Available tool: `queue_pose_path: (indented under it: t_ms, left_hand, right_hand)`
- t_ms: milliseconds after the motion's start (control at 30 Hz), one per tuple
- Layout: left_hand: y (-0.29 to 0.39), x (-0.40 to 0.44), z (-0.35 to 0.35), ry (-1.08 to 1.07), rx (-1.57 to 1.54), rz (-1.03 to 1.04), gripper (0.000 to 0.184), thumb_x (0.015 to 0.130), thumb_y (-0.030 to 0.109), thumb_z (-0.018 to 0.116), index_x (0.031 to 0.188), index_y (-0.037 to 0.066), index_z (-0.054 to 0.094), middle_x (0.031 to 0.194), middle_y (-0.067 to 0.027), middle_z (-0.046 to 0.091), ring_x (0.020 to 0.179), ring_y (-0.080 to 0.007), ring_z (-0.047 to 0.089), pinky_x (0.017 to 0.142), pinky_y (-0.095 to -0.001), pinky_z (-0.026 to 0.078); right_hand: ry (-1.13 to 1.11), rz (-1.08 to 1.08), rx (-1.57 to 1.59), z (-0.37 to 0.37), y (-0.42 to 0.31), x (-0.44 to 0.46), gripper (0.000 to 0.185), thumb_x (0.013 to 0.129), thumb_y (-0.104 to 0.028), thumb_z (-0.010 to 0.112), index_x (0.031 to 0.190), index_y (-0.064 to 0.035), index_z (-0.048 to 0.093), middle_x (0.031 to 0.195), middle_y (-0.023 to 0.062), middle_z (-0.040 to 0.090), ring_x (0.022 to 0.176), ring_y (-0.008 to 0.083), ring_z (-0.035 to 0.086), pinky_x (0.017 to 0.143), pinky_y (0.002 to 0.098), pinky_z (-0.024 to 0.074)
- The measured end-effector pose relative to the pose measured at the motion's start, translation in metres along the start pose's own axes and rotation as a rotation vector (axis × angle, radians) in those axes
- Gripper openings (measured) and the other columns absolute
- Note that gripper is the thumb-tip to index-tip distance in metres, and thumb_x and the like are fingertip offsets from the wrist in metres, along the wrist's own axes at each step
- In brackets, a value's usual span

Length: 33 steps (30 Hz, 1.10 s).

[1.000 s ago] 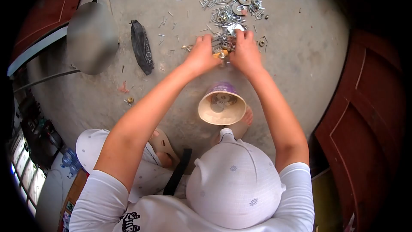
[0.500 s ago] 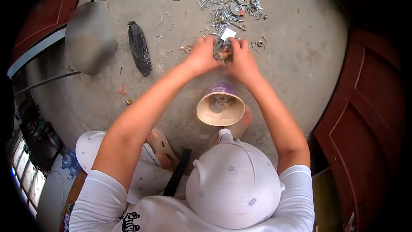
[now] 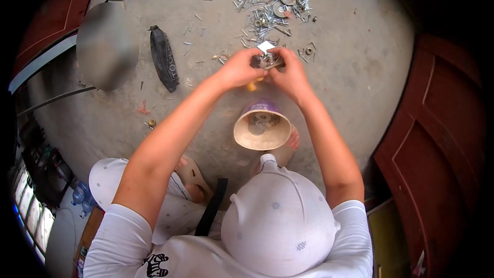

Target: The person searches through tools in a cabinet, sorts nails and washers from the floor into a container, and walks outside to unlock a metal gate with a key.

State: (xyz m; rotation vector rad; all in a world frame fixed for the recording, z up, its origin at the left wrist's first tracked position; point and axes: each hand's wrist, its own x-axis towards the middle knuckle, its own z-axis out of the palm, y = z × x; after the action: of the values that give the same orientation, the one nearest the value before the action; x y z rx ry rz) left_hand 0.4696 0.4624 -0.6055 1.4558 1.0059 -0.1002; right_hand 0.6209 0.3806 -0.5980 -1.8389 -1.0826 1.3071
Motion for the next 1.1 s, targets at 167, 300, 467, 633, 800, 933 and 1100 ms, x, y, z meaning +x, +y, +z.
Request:
queue_pose_path:
  t_ms: [167,300,467,633,800,933,1100]
  left_hand:
    - [0.070,-0.078,-0.013,0.013,-0.149,0.048,0.036,0.071,0.006,0.065,0.106,0.000,0.059,0.089,-0.0185,0.065,0.083,-0.0311,0.063,0.073,-0.0387,0.049]
    - [0.097,-0.144,0.014,0.077,-0.014,0.013,0.029,0.073,0.007,0.064,0.099,-0.001,0.055,0.093,-0.0197,0.059,0.088,-0.0381,0.056,0.076,-0.0434,0.045]
    - [0.062,-0.181,0.054,0.004,-0.081,-0.154,0.037,0.079,0.009,0.061,0.113,0.000,0.052,0.100,-0.0207,0.060,0.090,-0.0321,0.060,0.075,-0.0385,0.047]
    - [0.031,-0.185,0.067,0.180,0.357,0.111,0.038,0.083,0.004,0.051,0.121,-0.002,0.046,0.104,-0.0237,0.059,0.096,-0.0353,0.059,0.086,-0.0432,0.044]
    - [0.036,-0.162,-0.037,0.467,0.200,-0.234,0.049,0.080,0.026,0.064,0.117,-0.001,0.045,0.096,-0.0208,0.058,0.094,-0.0326,0.057,0.082,-0.0384,0.044]
    - [-0.059,-0.101,-0.105,1.108,0.600,-0.312,0.051,0.075,0.021,0.067,0.115,-0.002,0.045,0.112,-0.0241,0.051,0.105,-0.0389,0.050,0.088,-0.0419,0.042]
    - [-0.094,-0.081,-0.164,0.935,0.567,-0.254,0.050,0.075,0.015,0.065,0.118,-0.002,0.045,0.111,-0.0248,0.051,0.106,-0.0401,0.049,0.092,-0.0442,0.040]
  right_hand:
    - [0.025,-0.024,0.058,-0.014,-0.060,-0.057,0.036,0.073,0.005,0.056,0.108,-0.0045,0.055,0.102,0.0108,0.053,0.094,0.0223,0.056,0.076,0.0314,0.0505]
    - [-0.124,0.064,0.087,-0.029,-0.092,-0.121,0.039,0.074,0.009,0.054,0.111,-0.0056,0.053,0.108,0.0065,0.049,0.099,0.0177,0.053,0.076,0.0271,0.0514]
    - [-0.278,0.138,0.135,-0.010,-0.057,-0.164,0.044,0.075,0.010,0.054,0.115,-0.0057,0.050,0.110,0.0106,0.047,0.102,0.0227,0.054,0.076,0.0314,0.0523]
    - [-0.269,0.076,-0.133,0.017,-0.029,-0.157,0.053,0.074,0.002,0.060,0.123,-0.0072,0.046,0.124,0.0150,0.045,0.112,0.0339,0.048,0.093,0.0429,0.0406]
    - [-0.368,0.162,-0.140,0.007,-0.056,-0.154,0.048,0.078,-0.004,0.062,0.124,-0.0085,0.048,0.130,0.0136,0.046,0.111,0.0302,0.052,0.084,0.0357,0.0476]
    - [-0.329,0.311,0.044,-0.013,-0.065,-0.129,0.034,0.084,-0.007,0.058,0.117,-0.0052,0.053,0.103,0.0124,0.064,0.090,0.0198,0.062,0.077,0.0315,0.0510]
    - [0.028,0.115,-0.054,-0.036,-0.038,-0.076,0.022,0.086,-0.008,0.055,0.106,-0.0010,0.058,0.100,0.0121,0.064,0.089,0.0179,0.062,0.074,0.0304,0.0508]
